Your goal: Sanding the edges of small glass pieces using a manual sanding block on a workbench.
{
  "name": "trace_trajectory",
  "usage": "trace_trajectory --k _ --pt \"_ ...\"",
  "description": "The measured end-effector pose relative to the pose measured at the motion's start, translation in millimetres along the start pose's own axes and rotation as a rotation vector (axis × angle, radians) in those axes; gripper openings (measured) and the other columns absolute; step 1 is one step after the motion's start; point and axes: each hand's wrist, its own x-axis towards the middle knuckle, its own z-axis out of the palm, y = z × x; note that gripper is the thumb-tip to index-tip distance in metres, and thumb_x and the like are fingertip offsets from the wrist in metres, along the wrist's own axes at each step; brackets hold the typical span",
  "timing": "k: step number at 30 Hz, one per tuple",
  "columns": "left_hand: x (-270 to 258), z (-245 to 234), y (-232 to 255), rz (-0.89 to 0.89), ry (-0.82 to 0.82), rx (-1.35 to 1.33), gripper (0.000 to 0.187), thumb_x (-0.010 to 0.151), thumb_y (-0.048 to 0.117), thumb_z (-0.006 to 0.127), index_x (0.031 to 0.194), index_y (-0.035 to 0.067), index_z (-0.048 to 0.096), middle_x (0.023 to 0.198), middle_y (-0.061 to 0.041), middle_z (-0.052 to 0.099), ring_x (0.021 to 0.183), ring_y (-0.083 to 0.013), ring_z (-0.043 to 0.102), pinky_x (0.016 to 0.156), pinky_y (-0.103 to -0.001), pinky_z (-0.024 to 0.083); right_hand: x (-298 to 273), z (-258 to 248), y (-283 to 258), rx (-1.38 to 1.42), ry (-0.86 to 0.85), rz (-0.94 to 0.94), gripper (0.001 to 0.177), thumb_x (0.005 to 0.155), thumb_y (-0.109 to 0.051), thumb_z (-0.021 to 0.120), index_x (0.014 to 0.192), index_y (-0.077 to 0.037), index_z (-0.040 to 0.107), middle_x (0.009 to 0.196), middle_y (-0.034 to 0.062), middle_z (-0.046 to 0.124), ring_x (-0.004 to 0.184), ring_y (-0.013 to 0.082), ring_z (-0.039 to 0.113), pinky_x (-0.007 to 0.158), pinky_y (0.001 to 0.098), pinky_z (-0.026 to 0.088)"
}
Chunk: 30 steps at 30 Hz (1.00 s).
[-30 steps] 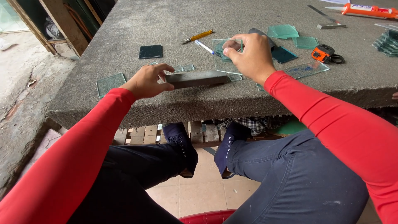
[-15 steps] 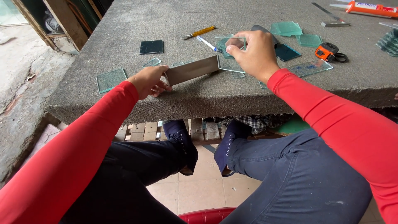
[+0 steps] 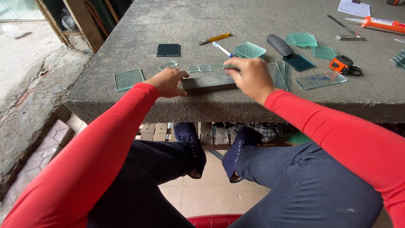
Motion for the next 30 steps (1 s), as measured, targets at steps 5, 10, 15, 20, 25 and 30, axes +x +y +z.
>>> trace_trajectory --k 5,10,15,20,25,30 --pt "-11.4 -21.6 6.6 -0.086 -0.165 0.0 0.067 0.091 0.047 0.085 0.149 0.018 0.069 0.127 -0.007 0.08 0.131 -0.029 0.069 0.123 -0.046 0.048 -5.3 22.2 -1.2 -0.28 -0.199 -0.14 0.024 0.113 -0.007 0.064 0.134 -0.013 0.073 0.097 0.0151 0.084 0.083 0.0297 0.082 0.081 0.0429 0.069" --pt "-16.5 -30.8 21.4 -0.114 -0.194 -0.037 0.062 0.092 0.042 0.085 0.148 0.018 0.07 0.13 -0.01 0.078 0.132 -0.0328 0.069 0.123 -0.049 0.049 -9.5 19.1 16.6 -0.532 -0.362 -0.126 0.033 0.117 -0.003 0.05 0.14 -0.012 0.072 0.09 0.0152 0.083 0.073 0.027 0.081 0.074 0.0395 0.07" --pt "-29.7 -55.6 42.1 -0.129 -0.318 -0.109 0.06 0.098 0.038 0.083 0.152 0.015 0.068 0.137 -0.016 0.075 0.135 -0.0394 0.067 0.123 -0.056 0.049 -6.8 18.2 -23.1 -0.492 -0.431 -0.299 0.035 0.121 -0.011 0.046 0.137 -0.015 0.076 0.105 0.0126 0.085 0.088 0.0204 0.083 0.088 0.0346 0.069" --pt "-39.5 -66.7 51.0 -0.171 -0.332 -0.146 0.059 0.1 0.033 0.083 0.154 0.017 0.066 0.137 -0.016 0.075 0.134 -0.0407 0.067 0.121 -0.057 0.05 -12.1 46.6 13.2 -0.853 -0.358 -0.314 0.032 0.123 -0.019 0.045 0.131 -0.023 0.076 0.068 -0.0004 0.073 0.06 0.0137 0.074 0.066 0.0304 0.069" --pt "-41.6 -71.2 48.1 -0.153 -0.362 -0.117 0.069 0.097 0.037 0.08 0.161 0.025 0.058 0.145 -0.003 0.073 0.132 -0.0271 0.067 0.118 -0.051 0.052 1.3 37.3 0.2 -0.644 -0.462 -0.343 0.04 0.108 0.013 0.036 0.091 -0.012 0.062 0.054 -0.0063 0.042 0.037 0.0079 0.038 0.031 0.0249 0.03" --pt "-43.2 -66.9 27.5 -0.182 -0.37 0.011 0.072 0.091 0.034 0.088 0.157 0.026 0.06 0.15 -0.012 0.066 0.136 -0.0342 0.063 0.118 -0.054 0.052 0.7 14.7 -7.2 -0.563 -0.405 -0.39 0.074 0.087 0.026 0.038 0.139 -0.009 0.078 0.043 -0.0022 0.053 0.03 0.0106 0.051 0.029 0.0239 0.047"
